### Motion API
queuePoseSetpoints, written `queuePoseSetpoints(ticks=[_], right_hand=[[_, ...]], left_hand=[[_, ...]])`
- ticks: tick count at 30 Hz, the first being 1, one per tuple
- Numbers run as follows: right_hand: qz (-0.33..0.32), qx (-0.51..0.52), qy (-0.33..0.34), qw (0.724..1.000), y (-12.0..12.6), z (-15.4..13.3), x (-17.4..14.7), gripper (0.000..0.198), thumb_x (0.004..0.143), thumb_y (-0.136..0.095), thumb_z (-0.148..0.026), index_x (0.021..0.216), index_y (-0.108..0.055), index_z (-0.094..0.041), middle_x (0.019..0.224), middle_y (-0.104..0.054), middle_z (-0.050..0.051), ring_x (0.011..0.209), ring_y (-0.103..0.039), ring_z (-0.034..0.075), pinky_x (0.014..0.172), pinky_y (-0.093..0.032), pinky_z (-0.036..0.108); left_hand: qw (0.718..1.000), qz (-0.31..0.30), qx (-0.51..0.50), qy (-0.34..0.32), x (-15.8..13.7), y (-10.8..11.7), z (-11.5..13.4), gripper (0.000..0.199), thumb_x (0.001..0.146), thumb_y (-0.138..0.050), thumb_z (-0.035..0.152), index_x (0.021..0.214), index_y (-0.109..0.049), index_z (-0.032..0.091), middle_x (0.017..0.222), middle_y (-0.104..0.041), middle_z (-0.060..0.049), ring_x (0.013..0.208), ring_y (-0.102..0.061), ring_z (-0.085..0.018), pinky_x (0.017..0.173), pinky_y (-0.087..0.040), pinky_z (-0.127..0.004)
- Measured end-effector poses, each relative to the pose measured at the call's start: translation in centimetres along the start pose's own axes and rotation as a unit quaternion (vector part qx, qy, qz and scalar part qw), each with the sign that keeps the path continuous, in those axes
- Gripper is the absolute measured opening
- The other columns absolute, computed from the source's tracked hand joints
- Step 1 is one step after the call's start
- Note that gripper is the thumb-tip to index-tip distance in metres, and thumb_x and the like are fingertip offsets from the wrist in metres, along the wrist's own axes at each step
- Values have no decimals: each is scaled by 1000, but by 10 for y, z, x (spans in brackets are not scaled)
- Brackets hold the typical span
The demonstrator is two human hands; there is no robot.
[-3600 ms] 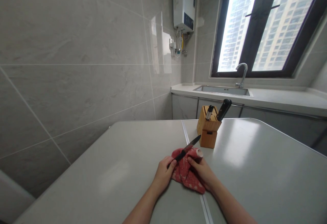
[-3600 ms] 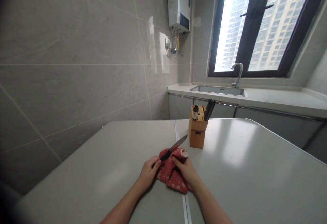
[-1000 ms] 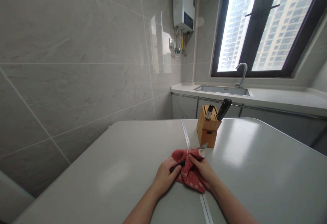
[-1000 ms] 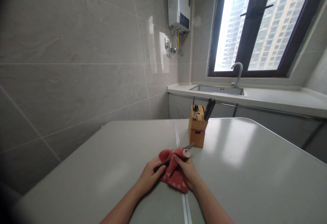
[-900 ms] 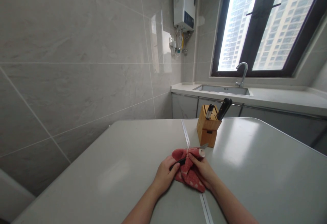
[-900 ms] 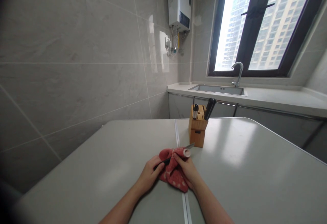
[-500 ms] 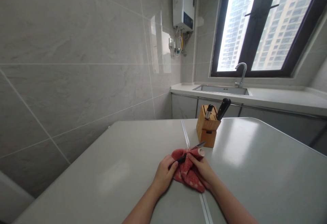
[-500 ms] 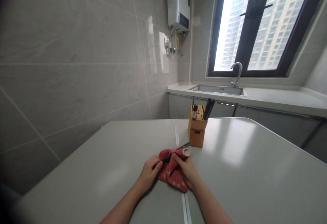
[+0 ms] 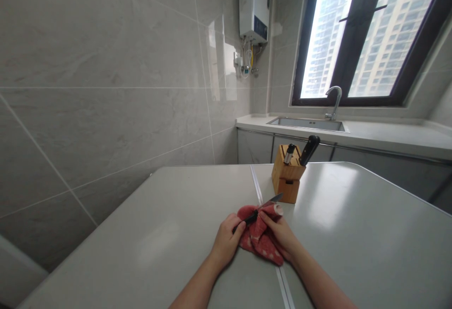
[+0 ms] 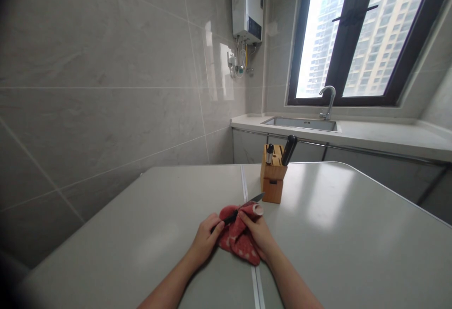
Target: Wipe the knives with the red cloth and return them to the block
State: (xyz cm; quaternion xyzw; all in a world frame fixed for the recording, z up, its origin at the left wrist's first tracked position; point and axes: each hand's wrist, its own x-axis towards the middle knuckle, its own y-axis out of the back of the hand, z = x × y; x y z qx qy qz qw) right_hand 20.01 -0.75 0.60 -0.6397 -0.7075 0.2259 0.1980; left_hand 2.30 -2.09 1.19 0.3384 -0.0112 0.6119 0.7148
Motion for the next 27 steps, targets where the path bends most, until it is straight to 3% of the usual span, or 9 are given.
queuePoseSetpoints(ticks=[9, 17, 20, 24, 27], right_hand=[[16, -1, -10, 1000, 1, 1, 1, 34, 64, -84, -33, 90, -67, -21, 91, -76, 5, 90, -70, 26, 97, -48, 42], [-24, -46, -16, 999, 3, 2, -2, 36, 65, -84, -32, 94, -68, -20, 97, -75, 6, 92, -69, 25, 96, -48, 42], [-42, -74, -1, 996, 2, 1, -3, 38, 65, -84, -32, 97, -68, -20, 101, -74, 6, 96, -68, 24, 97, -47, 41], [-30, -93, -6, 995, 5, 3, -3, 35, 64, -84, -32, 94, -69, -20, 95, -75, 5, 92, -68, 23, 94, -48, 39], [-31, -70, -6, 997, 6, 4, -3, 34, 66, -83, -31, 94, -68, -20, 94, -75, 5, 89, -68, 22, 92, -49, 39]], left_hand=[[999, 36, -5, 32, -1, -3, -10, 46, 96, -38, 49, 65, -52, 18, 70, -50, -1, 69, -48, -16, 67, -38, -27], [999, 29, -9, 26, 1, -3, -12, 48, 97, -33, 52, 66, -51, 18, 71, -50, -1, 71, -49, -17, 69, -39, -28], [1000, 8, -18, 7, 1, -3, -9, 51, 97, -30, 53, 69, -54, 18, 74, -54, -3, 74, -50, -18, 73, -41, -29], [998, -51, -28, -37, -1, -2, -2, 48, 97, -29, 52, 87, -62, 18, 93, -61, -8, 90, -52, -21, 87, -41, -32], [997, -63, -28, -31, -3, -3, -2, 52, 97, -27, 54, 85, -62, 18, 92, -61, -8, 88, -53, -21, 85, -41, -32]])
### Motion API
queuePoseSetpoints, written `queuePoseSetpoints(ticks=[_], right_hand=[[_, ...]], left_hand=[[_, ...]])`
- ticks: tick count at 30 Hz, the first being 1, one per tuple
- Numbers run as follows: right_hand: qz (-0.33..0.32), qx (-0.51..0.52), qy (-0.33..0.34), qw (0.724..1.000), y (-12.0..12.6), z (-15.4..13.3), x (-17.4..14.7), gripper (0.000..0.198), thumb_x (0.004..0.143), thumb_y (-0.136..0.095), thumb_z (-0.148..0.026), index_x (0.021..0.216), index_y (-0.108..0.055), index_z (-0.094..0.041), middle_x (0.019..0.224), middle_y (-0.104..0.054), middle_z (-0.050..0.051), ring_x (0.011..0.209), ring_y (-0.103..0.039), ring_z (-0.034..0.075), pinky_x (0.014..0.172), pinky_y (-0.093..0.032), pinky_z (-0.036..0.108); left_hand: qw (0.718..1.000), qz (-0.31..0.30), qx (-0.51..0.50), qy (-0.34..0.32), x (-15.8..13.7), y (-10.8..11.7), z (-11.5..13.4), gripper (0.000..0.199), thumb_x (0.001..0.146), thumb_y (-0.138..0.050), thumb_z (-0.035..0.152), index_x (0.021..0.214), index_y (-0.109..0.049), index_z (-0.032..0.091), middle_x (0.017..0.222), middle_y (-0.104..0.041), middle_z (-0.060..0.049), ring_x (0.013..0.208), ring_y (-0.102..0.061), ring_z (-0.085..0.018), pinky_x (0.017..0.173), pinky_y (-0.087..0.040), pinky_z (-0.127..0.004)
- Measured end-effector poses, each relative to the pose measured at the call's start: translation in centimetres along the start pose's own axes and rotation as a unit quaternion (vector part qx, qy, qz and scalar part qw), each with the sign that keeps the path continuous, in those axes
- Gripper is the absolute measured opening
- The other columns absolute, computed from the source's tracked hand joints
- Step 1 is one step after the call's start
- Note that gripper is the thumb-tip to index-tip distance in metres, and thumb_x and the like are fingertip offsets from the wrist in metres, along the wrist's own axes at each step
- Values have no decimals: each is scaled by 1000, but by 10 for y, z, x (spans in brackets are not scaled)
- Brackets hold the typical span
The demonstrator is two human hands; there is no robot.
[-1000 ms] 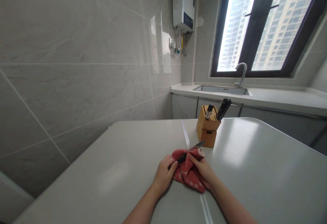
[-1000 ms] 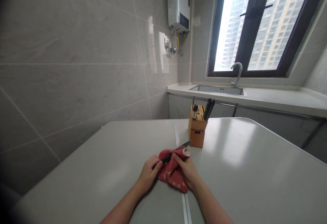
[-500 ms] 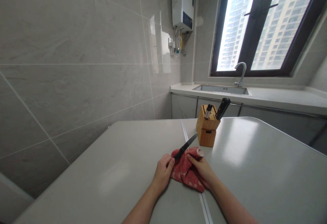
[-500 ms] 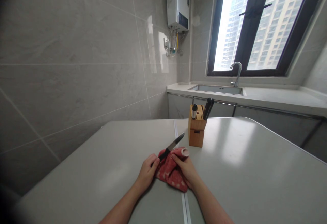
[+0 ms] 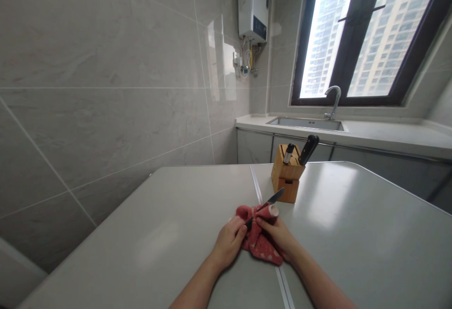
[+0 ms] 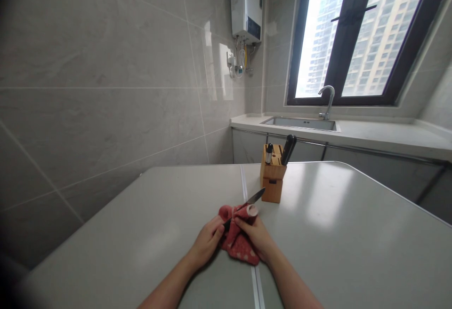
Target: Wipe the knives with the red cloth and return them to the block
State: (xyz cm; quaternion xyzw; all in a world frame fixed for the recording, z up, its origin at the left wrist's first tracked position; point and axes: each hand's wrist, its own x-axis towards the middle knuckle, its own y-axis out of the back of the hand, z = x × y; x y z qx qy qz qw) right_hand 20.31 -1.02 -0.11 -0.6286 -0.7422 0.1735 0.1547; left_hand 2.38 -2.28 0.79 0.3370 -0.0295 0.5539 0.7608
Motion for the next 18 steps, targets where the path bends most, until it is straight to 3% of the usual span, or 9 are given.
queuePoseSetpoints(ticks=[8, 18], right_hand=[[1, 120, -12, 993, -5, -5, 2, 34, 65, -84, -33, 92, -67, -21, 91, -74, 2, 89, -69, 21, 95, -48, 38], [-24, 121, -9, 992, -5, -6, 1, 29, 69, -82, -32, 91, -66, -21, 86, -74, 2, 81, -70, 22, 85, -53, 39]], left_hand=[[992, 52, -60, 94, 0, -2, -7, 57, 97, -24, 54, 70, -56, 16, 71, -57, -4, 69, -51, -17, 69, -40, -28], [997, 14, -23, 76, 1, -1, -12, 59, 96, -29, 56, 63, -58, 17, 66, -60, -4, 68, -53, -18, 70, -40, -28]])
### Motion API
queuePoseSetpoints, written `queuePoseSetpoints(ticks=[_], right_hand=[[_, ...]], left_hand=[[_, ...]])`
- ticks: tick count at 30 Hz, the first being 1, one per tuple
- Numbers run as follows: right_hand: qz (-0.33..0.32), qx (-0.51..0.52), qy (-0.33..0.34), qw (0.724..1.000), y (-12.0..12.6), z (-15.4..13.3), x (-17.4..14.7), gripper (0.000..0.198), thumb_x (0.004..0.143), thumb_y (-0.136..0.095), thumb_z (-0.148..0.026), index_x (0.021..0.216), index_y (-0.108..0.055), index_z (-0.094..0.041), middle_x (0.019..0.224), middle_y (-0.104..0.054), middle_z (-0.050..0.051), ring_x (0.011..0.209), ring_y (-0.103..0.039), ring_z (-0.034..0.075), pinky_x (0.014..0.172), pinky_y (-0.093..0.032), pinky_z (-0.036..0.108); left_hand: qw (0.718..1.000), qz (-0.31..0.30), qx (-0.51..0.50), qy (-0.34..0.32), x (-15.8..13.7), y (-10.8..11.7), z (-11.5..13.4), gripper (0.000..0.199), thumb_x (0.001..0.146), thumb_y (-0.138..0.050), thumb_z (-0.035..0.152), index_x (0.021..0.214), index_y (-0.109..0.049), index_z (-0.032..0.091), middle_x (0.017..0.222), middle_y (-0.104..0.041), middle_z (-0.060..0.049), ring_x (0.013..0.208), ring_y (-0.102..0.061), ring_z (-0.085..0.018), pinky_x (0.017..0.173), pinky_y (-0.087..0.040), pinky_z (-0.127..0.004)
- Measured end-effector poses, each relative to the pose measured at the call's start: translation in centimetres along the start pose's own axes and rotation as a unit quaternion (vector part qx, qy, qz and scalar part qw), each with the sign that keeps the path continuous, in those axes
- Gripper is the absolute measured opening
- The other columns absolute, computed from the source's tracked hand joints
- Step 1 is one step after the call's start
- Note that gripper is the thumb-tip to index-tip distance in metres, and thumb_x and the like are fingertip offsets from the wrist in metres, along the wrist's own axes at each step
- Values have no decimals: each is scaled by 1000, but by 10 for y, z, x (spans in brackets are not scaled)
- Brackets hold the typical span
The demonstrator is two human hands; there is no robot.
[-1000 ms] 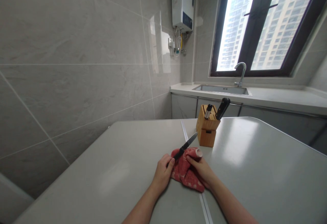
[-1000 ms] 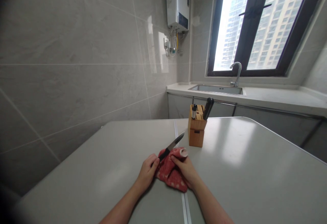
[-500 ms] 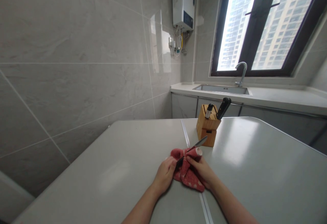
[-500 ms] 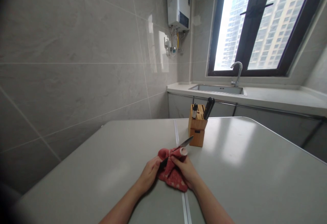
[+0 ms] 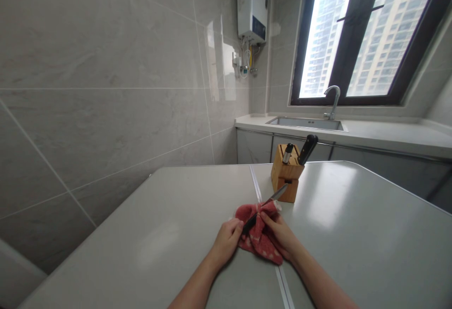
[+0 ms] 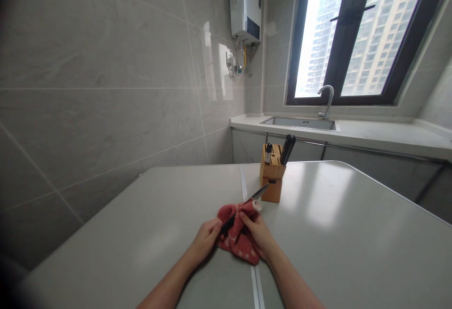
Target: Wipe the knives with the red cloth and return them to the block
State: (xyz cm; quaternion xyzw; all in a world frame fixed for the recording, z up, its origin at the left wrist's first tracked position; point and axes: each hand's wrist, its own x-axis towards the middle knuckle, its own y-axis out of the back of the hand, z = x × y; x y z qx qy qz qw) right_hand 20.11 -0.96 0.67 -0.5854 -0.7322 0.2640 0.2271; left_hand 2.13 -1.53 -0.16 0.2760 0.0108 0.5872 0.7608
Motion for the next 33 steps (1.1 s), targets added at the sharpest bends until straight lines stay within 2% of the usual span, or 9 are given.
queuePoseSetpoints(ticks=[11, 25, 33], right_hand=[[27, -76, -5, 997, 2, 0, -3, 36, 64, -84, -37, 91, -68, -19, 90, -75, 5, 87, -69, 24, 88, -50, 40], [-24, -203, 24, 978, 8, 4, -1, 34, 69, -81, -33, 98, -67, -21, 98, -72, 6, 96, -65, 26, 93, -48, 42], [-26, -237, 31, 971, 7, 2, -3, 36, 68, -81, -33, 98, -67, -21, 100, -72, 6, 98, -65, 27, 94, -48, 44]], left_hand=[[999, -7, 30, -34, -1, 0, 1, 58, 93, -33, 62, 66, -58, 17, 71, -60, -4, 71, -51, -18, 70, -38, -28], [1000, -13, 0, -22, -1, -1, -7, 51, 75, -61, 66, 65, -45, 18, 67, -43, 3, 64, -37, -13, 58, -27, -24], [999, -20, 18, -23, 0, 0, -5, 51, 74, -63, 65, 63, -44, 19, 66, -43, 3, 66, -38, -14, 59, -27, -24]])
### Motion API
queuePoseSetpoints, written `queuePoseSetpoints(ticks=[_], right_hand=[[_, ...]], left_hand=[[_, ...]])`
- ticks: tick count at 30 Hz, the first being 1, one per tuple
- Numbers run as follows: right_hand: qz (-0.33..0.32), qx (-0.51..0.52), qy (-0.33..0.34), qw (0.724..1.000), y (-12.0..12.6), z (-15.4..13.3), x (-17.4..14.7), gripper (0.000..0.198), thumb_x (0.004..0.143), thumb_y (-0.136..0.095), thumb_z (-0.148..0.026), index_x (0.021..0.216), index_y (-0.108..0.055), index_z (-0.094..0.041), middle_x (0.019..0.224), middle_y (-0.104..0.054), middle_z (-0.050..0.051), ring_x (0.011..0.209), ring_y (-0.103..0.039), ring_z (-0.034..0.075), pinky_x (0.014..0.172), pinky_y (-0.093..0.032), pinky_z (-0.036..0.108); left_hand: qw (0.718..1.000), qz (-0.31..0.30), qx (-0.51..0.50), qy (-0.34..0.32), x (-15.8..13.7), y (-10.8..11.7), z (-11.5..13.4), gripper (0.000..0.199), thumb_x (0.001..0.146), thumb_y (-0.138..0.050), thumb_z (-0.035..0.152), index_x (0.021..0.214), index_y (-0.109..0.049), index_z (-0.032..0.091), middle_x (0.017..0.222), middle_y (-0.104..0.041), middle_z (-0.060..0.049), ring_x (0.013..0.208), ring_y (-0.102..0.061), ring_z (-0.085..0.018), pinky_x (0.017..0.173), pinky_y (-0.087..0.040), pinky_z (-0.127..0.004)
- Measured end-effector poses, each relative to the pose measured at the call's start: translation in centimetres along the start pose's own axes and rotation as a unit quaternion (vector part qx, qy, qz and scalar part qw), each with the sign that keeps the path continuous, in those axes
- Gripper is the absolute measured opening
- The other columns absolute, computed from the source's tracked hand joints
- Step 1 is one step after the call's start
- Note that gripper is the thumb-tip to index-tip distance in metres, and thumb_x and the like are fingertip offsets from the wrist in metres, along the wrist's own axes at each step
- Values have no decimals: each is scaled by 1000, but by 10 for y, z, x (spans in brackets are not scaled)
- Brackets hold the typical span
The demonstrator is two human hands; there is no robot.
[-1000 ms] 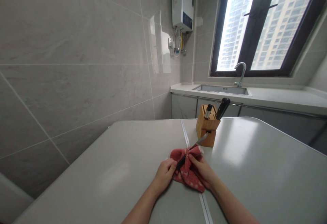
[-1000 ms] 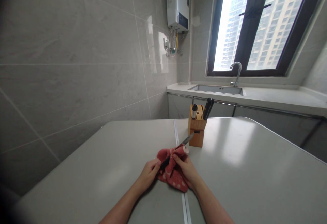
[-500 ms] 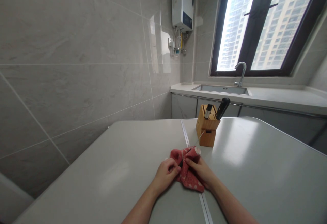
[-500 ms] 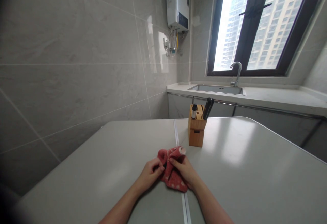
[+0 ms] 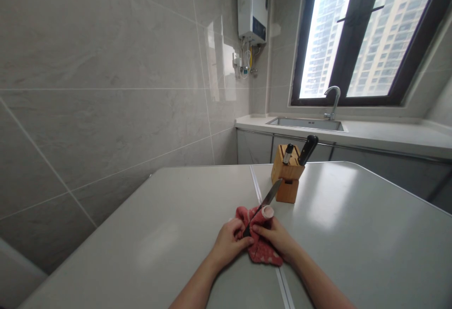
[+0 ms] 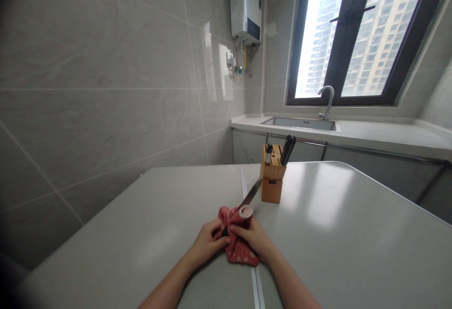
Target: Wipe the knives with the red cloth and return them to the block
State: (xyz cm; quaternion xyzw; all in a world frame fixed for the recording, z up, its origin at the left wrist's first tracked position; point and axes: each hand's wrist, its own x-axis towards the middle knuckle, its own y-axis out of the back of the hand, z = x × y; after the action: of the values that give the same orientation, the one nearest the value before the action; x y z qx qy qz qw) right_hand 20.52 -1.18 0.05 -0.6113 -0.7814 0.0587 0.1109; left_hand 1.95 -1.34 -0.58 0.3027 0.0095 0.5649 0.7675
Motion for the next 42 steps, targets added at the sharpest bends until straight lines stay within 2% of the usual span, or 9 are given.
queuePoseSetpoints(ticks=[8, 16, 21, 32, 38, 42], right_hand=[[39, 23, -8, 999, -3, 0, 1, 35, 66, -82, -39, 94, -69, -22, 98, -72, 5, 98, -65, 27, 96, -46, 43], [65, 97, -38, 992, -6, -2, 1, 35, 65, -83, -39, 92, -68, -22, 92, -74, 4, 93, -67, 26, 93, -49, 41], [91, 145, -34, 985, -7, -6, 2, 35, 64, -83, -39, 90, -69, -22, 93, -74, 5, 93, -68, 27, 91, -51, 41], [76, 227, -38, 970, -8, -6, 5, 36, 63, -84, -40, 89, -66, -22, 90, -76, 4, 90, -71, 25, 94, -52, 40], [75, 225, -38, 971, -6, -7, 4, 34, 66, -83, -41, 89, -65, -22, 86, -75, 4, 94, -70, 28, 88, -56, 42], [62, 226, -44, 971, -8, -8, 2, 35, 66, -82, -41, 89, -65, -21, 82, -75, 5, 86, -72, 28, 83, -57, 43]], left_hand=[[999, 10, 18, -28, 1, 0, 6, 52, 93, -39, 57, 63, -55, 17, 66, -53, 0, 68, -45, -16, 67, -34, -28], [999, 19, 15, -26, 2, 1, 7, 52, 93, -41, 55, 62, -57, 16, 66, -55, -2, 68, -47, -16, 67, -36, -28], [999, 19, 17, -22, 1, 0, 6, 50, 93, -42, 53, 65, -61, 16, 67, -57, -2, 68, -48, -17, 68, -37, -28], [999, 25, 26, -10, 1, 0, 6, 51, 91, -44, 57, 66, -62, 16, 67, -59, -3, 68, -50, -17, 66, -37, -27], [1000, 13, -17, 4, -1, -1, 8, 62, 97, -27, 54, 64, -63, 17, 68, -65, -5, 70, -57, -18, 74, -40, -29], [1000, 9, -16, 9, -1, 0, 9, 63, 98, -27, 53, 62, -64, 17, 66, -67, -5, 67, -57, -18, 74, -40, -29]])
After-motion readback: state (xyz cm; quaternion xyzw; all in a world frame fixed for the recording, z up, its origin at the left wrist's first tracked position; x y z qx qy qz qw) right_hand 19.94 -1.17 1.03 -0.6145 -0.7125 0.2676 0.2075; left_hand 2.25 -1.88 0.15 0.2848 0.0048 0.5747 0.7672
